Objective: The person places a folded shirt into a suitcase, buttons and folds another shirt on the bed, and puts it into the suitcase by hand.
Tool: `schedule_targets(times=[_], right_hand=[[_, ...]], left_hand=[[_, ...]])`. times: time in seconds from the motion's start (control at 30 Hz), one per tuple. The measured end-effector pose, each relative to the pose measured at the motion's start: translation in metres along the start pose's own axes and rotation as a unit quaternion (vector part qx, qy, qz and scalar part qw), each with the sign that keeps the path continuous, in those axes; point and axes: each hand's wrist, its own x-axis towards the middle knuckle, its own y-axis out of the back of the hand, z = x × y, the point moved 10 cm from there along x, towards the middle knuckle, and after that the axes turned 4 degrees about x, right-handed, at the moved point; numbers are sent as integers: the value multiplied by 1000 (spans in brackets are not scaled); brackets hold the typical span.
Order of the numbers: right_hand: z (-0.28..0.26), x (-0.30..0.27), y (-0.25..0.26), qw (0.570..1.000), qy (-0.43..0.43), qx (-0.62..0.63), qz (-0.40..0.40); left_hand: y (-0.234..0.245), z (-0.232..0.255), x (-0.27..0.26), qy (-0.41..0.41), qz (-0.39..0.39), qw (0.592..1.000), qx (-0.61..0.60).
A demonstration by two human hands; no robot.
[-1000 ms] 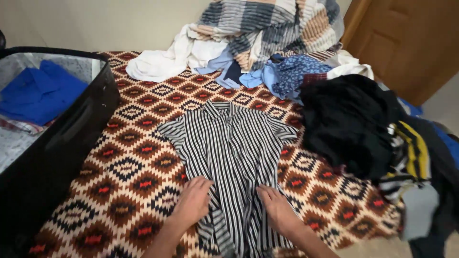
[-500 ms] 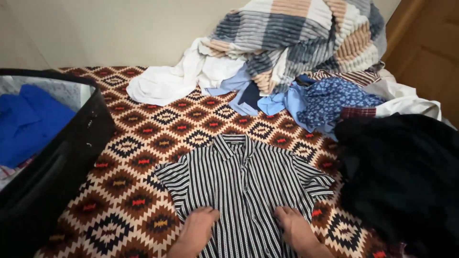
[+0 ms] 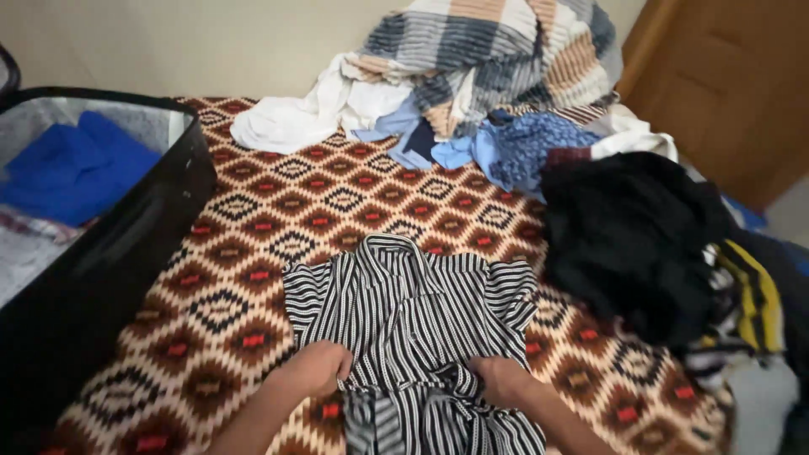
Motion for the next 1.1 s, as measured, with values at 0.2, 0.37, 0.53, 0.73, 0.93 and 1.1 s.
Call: schedule_targets(times=[0.2,0.37,0.53,0.73,0.93,1.1], right_hand=[[-39,-55,2,990,-80,47,-102],[-66,-41,58,981,-118,100,114],[-127,8,48,991,-51,79,97],[-131,34,40,990,-89,3,105],[-71,53,8,975,-110,112,154],[-30,56,-17,791,-191,552,179]], left_hand=[[-7,23,-49,132,-122,984,10],[67,55,-22,129,134,980,-71],[59,66,55,46,230,941,-245],[31,37,91,116,281,931,-201],[19,43,87,105,299,926,-205],[-6,34,74,81,323,865,-376]])
